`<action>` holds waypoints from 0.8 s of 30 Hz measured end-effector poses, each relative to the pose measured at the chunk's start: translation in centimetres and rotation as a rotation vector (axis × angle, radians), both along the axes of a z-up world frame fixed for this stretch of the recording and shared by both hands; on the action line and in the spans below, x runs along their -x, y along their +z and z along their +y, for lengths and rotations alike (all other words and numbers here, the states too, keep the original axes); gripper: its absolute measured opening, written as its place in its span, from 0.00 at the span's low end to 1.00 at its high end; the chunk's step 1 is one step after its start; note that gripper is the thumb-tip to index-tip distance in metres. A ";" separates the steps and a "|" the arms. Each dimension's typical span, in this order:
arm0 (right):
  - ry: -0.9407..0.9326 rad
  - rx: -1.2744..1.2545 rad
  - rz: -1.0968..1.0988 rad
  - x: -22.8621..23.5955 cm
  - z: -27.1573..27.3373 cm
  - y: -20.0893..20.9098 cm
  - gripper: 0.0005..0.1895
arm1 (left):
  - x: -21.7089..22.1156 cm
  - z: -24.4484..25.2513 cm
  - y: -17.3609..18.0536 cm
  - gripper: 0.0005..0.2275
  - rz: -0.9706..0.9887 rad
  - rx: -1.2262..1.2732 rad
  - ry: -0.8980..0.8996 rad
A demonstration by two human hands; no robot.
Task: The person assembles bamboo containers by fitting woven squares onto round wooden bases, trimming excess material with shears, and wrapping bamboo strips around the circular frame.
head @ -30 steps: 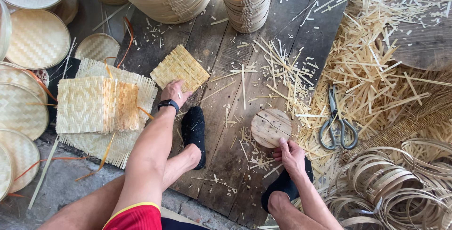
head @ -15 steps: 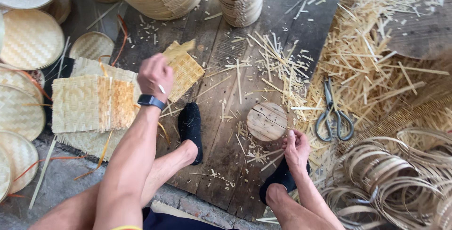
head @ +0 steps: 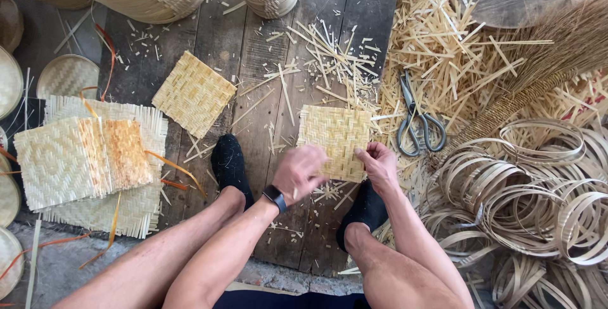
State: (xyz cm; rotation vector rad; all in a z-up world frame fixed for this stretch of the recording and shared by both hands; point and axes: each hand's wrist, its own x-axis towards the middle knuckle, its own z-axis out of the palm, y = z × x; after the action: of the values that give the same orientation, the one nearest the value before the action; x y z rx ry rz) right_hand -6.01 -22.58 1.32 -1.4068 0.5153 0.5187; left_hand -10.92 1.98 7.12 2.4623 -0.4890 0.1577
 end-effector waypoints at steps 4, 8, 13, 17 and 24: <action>-0.042 0.027 -0.002 0.6 0.0 -1.0 0.12 | -3.4 2.3 -4.1 0.19 0.604 0.569 0.634; -0.070 0.079 -0.086 0.7 0.4 -1.2 0.13 | -4.6 3.5 -7.8 0.15 0.806 0.903 0.658; -0.028 0.173 -0.110 0.2 0.4 -0.9 0.15 | -4.7 3.7 -9.5 0.14 0.793 0.717 0.682; -0.005 0.216 -0.065 -0.2 0.5 -0.3 0.16 | -4.8 3.8 -9.0 0.15 0.846 0.714 0.695; -0.002 0.240 -0.096 0.0 0.7 -0.1 0.17 | -5.1 3.2 -6.9 0.14 0.813 0.665 0.711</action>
State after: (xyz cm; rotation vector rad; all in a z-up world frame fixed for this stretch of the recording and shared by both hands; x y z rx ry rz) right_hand -6.05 -21.90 1.18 -1.6515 0.5133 0.3943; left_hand -5.85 5.19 0.25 1.7210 0.6894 -0.3400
